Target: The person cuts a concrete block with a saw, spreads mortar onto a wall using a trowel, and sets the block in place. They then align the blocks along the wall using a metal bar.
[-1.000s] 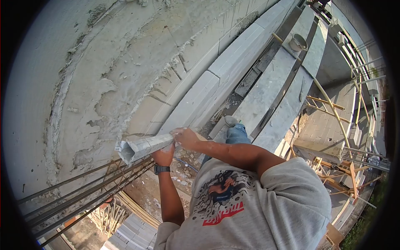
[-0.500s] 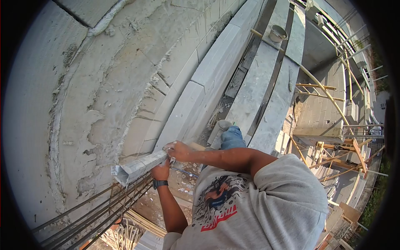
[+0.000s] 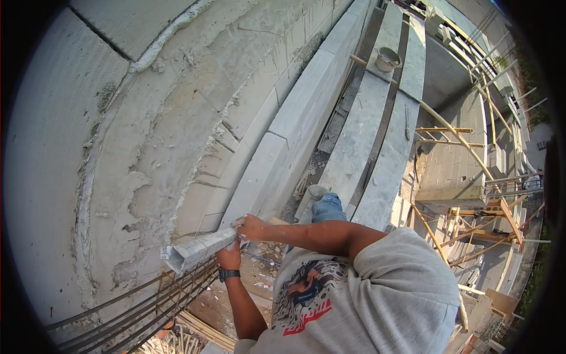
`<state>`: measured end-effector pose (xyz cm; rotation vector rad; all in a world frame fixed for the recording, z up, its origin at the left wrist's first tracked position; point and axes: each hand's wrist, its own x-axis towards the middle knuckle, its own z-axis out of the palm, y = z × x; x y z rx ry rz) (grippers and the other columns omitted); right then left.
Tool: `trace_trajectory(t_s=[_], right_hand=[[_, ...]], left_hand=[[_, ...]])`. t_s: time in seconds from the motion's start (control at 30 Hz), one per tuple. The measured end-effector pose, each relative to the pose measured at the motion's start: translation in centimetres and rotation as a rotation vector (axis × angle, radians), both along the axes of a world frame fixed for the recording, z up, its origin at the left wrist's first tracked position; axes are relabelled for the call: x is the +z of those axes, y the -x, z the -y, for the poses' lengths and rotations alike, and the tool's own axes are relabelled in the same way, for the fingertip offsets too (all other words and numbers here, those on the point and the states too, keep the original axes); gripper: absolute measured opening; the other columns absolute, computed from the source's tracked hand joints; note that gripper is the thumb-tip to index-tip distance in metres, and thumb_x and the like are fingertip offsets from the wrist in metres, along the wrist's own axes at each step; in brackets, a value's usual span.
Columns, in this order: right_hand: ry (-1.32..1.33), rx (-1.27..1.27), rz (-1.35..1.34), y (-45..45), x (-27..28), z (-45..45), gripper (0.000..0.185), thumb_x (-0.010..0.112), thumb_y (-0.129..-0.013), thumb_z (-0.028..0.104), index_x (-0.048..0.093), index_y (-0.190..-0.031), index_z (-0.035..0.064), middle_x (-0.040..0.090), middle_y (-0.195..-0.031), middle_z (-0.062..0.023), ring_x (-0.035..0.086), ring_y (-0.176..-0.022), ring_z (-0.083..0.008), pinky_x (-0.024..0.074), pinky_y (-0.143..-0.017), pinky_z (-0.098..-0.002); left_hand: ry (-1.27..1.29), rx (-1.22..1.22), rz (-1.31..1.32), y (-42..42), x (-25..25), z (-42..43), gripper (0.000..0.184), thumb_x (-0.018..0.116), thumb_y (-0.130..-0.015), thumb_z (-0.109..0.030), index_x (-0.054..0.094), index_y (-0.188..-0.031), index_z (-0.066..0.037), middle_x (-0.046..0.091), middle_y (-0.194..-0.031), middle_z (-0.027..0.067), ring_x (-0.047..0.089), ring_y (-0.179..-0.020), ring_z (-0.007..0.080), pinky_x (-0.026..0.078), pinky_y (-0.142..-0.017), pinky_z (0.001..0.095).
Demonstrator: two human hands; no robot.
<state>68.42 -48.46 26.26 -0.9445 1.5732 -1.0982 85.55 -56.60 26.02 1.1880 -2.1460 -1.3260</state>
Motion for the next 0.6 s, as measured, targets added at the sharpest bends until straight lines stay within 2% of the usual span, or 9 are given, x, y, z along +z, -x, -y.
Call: trace_trajectory(t_s=[0.17, 0.3, 0.4, 0.6], right_hand=[[0.013, 0.010, -0.036, -0.4, -0.7, 0.0, 0.035, 0.068, -0.075, 0.015, 0.077, -0.106, 0.0009, 0.070, -0.124, -0.0174, 0.070, -0.108, -0.0357, 0.0554, -0.098, -0.0372], [-0.120, -0.117, 0.069, -0.7, 0.2, 0.0, 0.040, 0.062, -0.080, 0.017, 0.076, -0.116, 0.0056, 0.072, -0.120, -0.0194, 0.069, -0.110, -0.0341, 0.0537, -0.099, -0.0379], [0.068, -0.080, -0.059, -0.3, -0.1, -0.2, 0.042, 0.057, -0.085, 0.016, 0.072, -0.122, 0.0006, 0.075, -0.084, -0.0145, 0.071, -0.074, -0.0211, 0.0568, -0.074, -0.0350], [0.041, -0.099, -0.096, -0.5, -0.3, -0.1, 0.044, 0.057, -0.082, 0.016, 0.072, -0.121, 0.0008, 0.075, -0.091, -0.0195, 0.073, -0.076, -0.0263, 0.0569, -0.077, -0.0372]], left_hand=[[0.038, 0.000, -0.006, 0.0, -0.1, 0.0, 0.051, 0.082, -0.078, -0.002, 0.061, -0.125, 0.007, 0.066, -0.126, 0.0232, 0.064, -0.118, 0.0342, 0.046, -0.106, 0.0449], [0.103, -0.027, 0.033, -0.2, 0.6, -0.1, 0.052, 0.083, -0.079, -0.006, 0.061, -0.124, 0.007, 0.066, -0.125, 0.0231, 0.063, -0.119, 0.0344, 0.045, -0.107, 0.0445], [0.074, -0.021, -0.004, -0.3, 0.3, -0.1, 0.050, 0.083, -0.080, -0.007, 0.061, -0.123, 0.007, 0.066, -0.125, 0.0232, 0.063, -0.119, 0.0349, 0.045, -0.106, 0.0444], [0.089, -0.047, 0.028, -0.6, 0.3, 0.1, 0.048, 0.082, -0.081, -0.009, 0.062, -0.122, 0.006, 0.067, -0.123, 0.0234, 0.063, -0.118, 0.0363, 0.046, -0.105, 0.0453]])
